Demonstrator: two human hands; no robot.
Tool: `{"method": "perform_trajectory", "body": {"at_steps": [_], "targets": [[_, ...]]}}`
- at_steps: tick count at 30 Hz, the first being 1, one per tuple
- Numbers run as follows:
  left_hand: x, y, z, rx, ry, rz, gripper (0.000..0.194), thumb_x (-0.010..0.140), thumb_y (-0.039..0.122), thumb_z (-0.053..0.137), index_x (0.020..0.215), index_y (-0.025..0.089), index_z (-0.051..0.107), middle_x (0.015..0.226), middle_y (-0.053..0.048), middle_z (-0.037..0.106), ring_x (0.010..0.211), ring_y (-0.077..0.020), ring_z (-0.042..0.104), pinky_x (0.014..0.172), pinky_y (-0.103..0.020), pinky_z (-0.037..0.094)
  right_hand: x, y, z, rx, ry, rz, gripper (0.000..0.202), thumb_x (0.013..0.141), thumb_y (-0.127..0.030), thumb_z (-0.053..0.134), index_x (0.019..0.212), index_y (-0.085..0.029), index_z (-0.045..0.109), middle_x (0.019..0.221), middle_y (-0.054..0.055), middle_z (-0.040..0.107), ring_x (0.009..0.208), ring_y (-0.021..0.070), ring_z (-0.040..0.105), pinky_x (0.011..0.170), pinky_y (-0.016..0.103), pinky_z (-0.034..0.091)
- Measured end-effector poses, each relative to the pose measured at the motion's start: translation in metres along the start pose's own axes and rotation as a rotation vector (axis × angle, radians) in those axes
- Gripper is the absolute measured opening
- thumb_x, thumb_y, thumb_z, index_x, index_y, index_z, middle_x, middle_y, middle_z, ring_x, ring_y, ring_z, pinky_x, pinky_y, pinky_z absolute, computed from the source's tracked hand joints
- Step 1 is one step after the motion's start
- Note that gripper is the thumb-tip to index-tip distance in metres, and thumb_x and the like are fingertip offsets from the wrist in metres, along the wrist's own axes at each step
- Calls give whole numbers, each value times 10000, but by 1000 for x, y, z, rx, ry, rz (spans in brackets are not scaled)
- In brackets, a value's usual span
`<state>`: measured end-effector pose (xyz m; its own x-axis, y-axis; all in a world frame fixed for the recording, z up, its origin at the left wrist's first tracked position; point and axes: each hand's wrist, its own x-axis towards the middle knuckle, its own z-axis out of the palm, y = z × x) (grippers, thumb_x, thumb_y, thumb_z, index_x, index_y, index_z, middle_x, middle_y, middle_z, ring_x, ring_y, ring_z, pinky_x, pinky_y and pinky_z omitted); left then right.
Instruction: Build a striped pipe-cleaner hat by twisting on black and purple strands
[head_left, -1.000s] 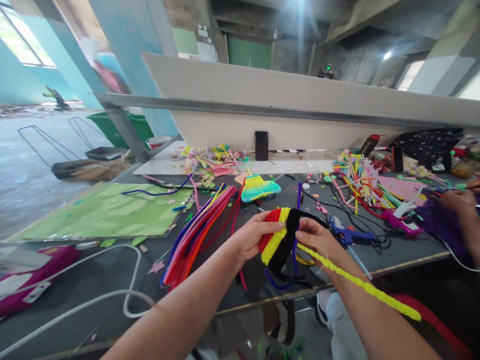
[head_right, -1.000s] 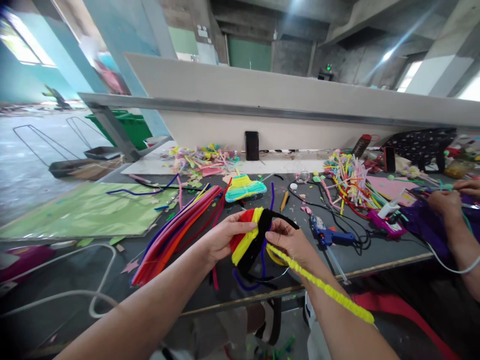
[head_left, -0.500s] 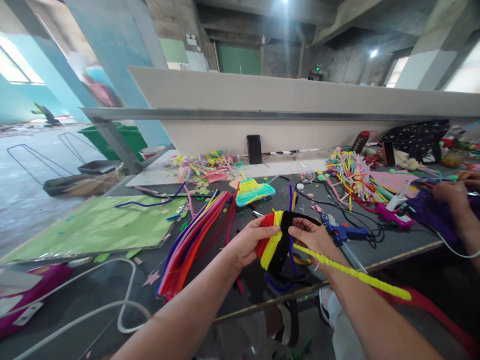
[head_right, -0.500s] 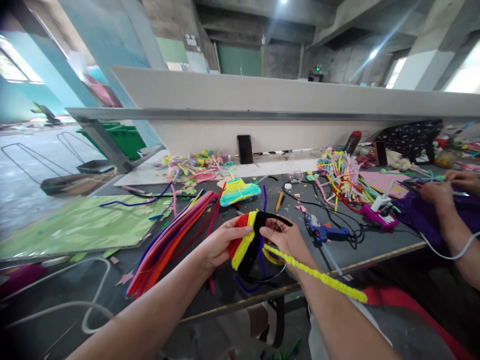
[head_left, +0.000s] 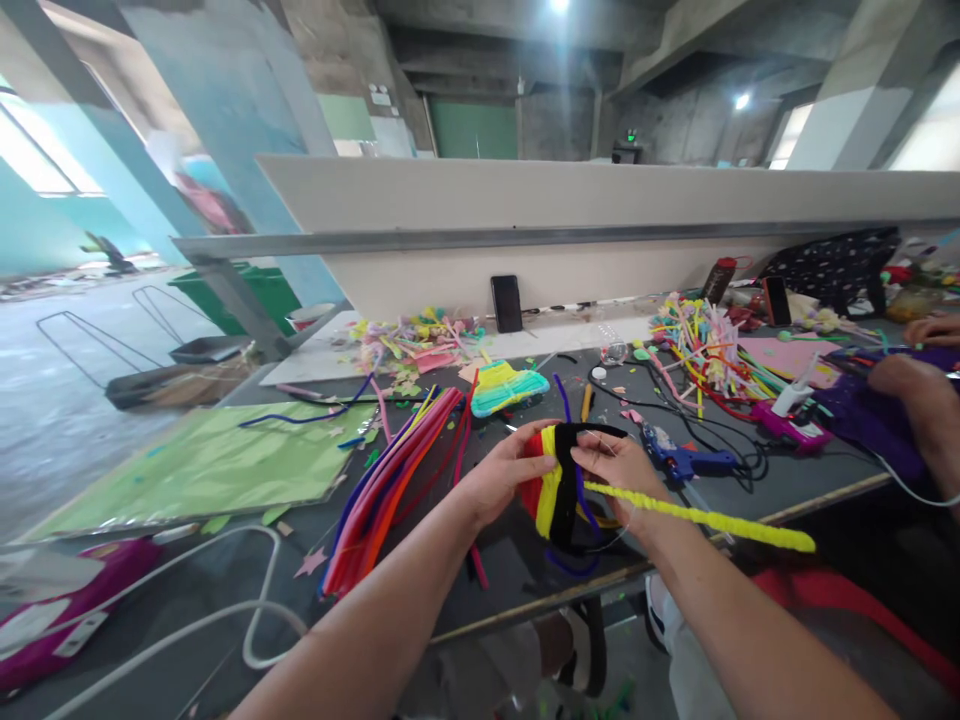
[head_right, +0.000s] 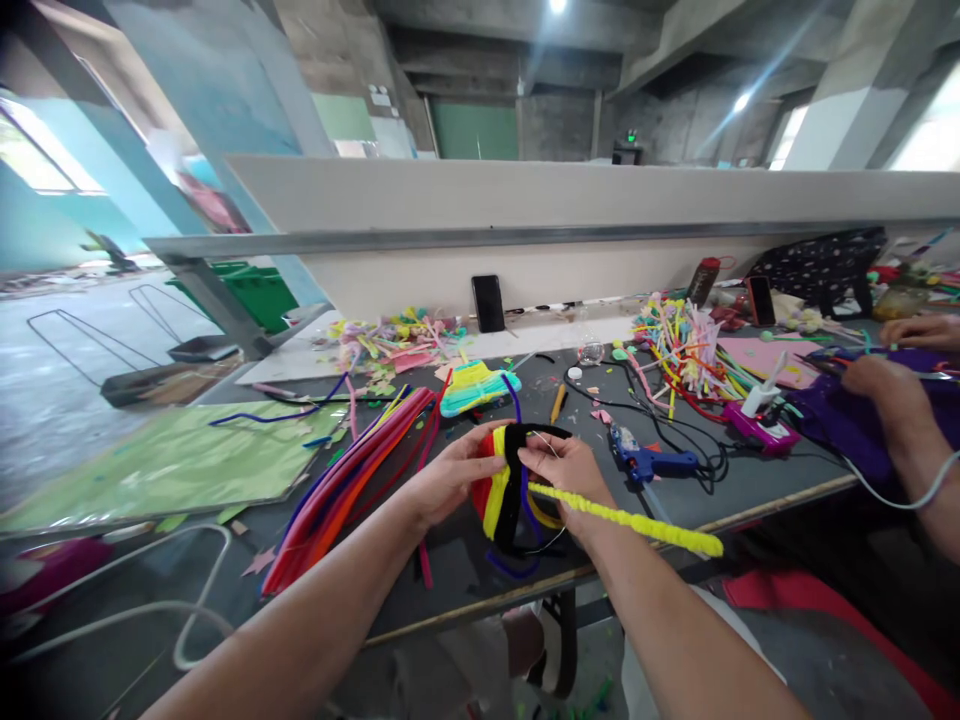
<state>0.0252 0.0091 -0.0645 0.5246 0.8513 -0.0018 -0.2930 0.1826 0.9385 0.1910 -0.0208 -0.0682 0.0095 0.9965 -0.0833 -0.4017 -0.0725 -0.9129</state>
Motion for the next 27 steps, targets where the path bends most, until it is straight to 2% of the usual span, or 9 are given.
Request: {"method": "perform_trajectory", "body": {"at_steps": [4,8,10,15,20,24,27], "targets": [[13,17,-2,211,3,29,486,692,243,718,1162,167,621,1042,-72,682,931,-196,620,860,-297,448,-1,-4,2,57,-34,27,314,500,-300,834,715,-168,648,611,-26,612,538,115,539,552,254,402],[26,29,1,366,56,43,309,693,269,693,975,141,700,904,-51,697,853,-182,609,802,-274,443,1,-3,1,81,-25,19,339,472,-284,846,697,-167,621,585,-43,583,495,93,492,502,232,351],[30,29,4,385,74,58,260,686,318,709,870,134,707,814,-38,686,774,-163,601,746,-259,443,1,-3,0,73,-19,28,342,474,-279,845,698,-167,612,573,-53,560,475,82,467,484,225,332],[34,29,10,324,-14,37,279,685,388,723,787,131,687,699,-17,654,633,-120,572,622,-230,426,1,-4,0,78,-37,44,345,472,-270,845,684,-164,594,552,-65,519,464,70,442,470,215,318],[36,43,11,414,35,13,305,627,407,757,708,120,691,615,-8,622,554,-98,517,539,-218,372,2,-3,6,65,-36,50,356,451,-271,850,671,-165,592,553,-66,514,468,66,442,468,213,321],[40,52,13,521,-6,60,251,623,370,754,631,133,673,574,18,581,562,-89,491,545,-212,347,4,2,10,50,-50,53,345,443,-252,846,677,-163,608,559,-68,520,453,59,436,454,211,305],[41,50,17,520,21,86,223,631,348,748,638,137,677,579,23,582,575,-90,499,564,-213,354,4,2,11,63,-42,55,360,420,-248,851,669,-163,606,550,-68,524,444,57,433,452,214,295]]}}
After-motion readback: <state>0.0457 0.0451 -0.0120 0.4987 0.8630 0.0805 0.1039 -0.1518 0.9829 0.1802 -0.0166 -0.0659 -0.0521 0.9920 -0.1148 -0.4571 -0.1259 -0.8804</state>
